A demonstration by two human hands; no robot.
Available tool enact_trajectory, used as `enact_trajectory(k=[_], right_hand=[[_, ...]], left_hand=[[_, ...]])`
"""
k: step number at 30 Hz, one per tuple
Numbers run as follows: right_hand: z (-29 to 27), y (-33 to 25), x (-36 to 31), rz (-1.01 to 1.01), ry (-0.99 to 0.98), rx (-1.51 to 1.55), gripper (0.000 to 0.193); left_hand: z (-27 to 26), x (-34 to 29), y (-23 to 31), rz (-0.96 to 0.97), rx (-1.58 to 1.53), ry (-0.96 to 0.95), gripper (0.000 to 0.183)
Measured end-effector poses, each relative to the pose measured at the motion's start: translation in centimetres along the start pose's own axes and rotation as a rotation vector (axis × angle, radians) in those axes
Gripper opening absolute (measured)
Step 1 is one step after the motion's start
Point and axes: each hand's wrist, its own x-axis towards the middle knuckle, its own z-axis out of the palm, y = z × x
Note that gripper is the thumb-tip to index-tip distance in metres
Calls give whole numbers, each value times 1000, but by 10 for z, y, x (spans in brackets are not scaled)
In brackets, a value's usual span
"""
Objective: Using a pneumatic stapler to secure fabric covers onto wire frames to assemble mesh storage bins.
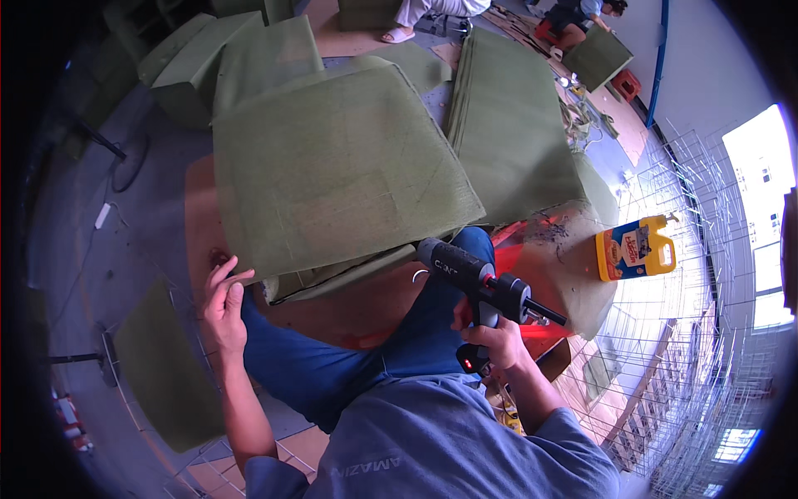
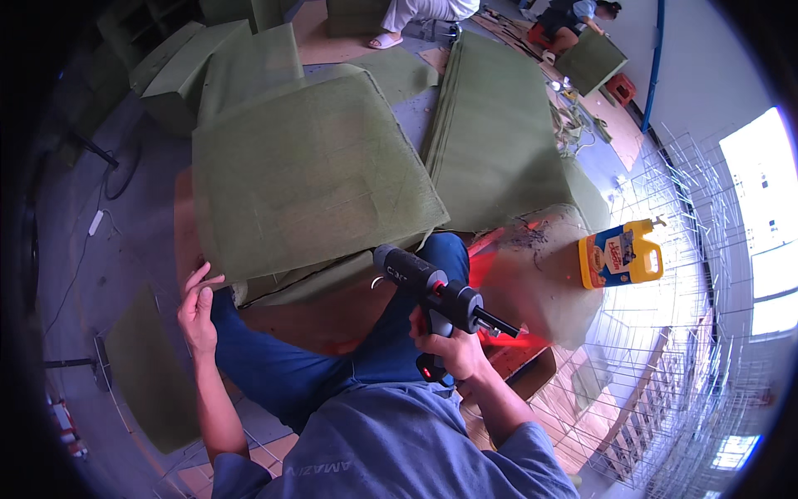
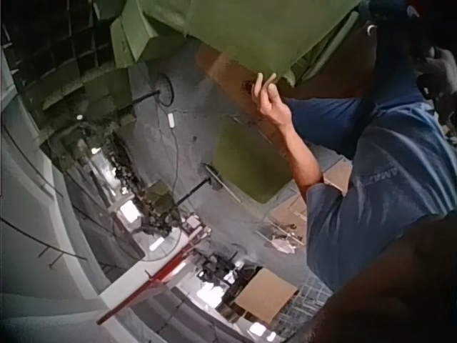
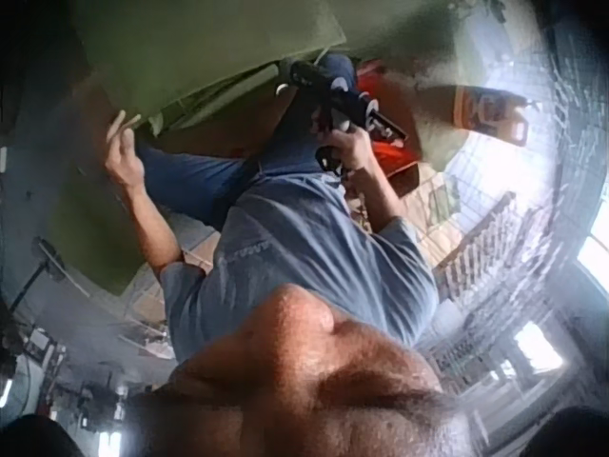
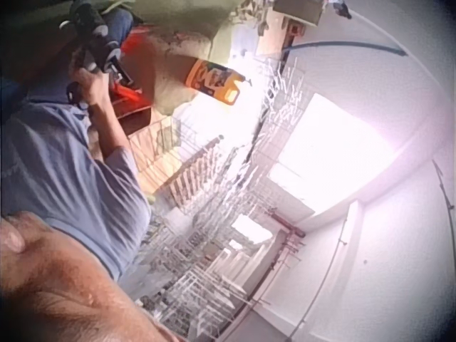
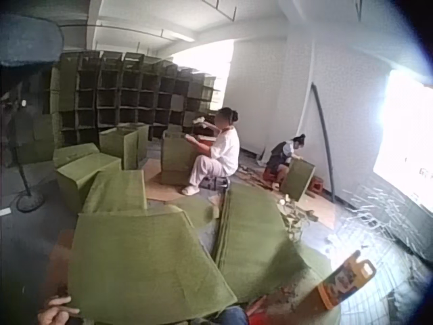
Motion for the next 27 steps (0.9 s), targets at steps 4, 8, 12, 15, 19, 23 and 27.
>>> enact_trajectory(k=[4, 8, 12, 15, 19, 23, 27], right_hand=[[-10, -1, 1, -29, 33, -15, 39], [-19, -1, 0, -24, 80, 9, 38], [-24, -1, -1, -36, 153, 6, 35], [-20, -10, -4, -37, 258, -39, 35], [-36, -2, 0, -81, 246, -81, 36], [-48, 0, 2, -92, 299, 3, 42], [-53, 3, 5, -198, 226, 145, 47]], left_hand=[[1, 1, 2, -32, 22, 6, 35], [1, 2, -4, -38, 47, 6, 36], [4, 3, -1, -96, 49, 34, 35], [3, 3, -5, -114, 37, 35, 34], [3, 4, -7, -125, 0, 57, 34], [1, 6, -7, -145, -12, 48, 34], [0, 8, -3, -175, -21, 64, 35]])
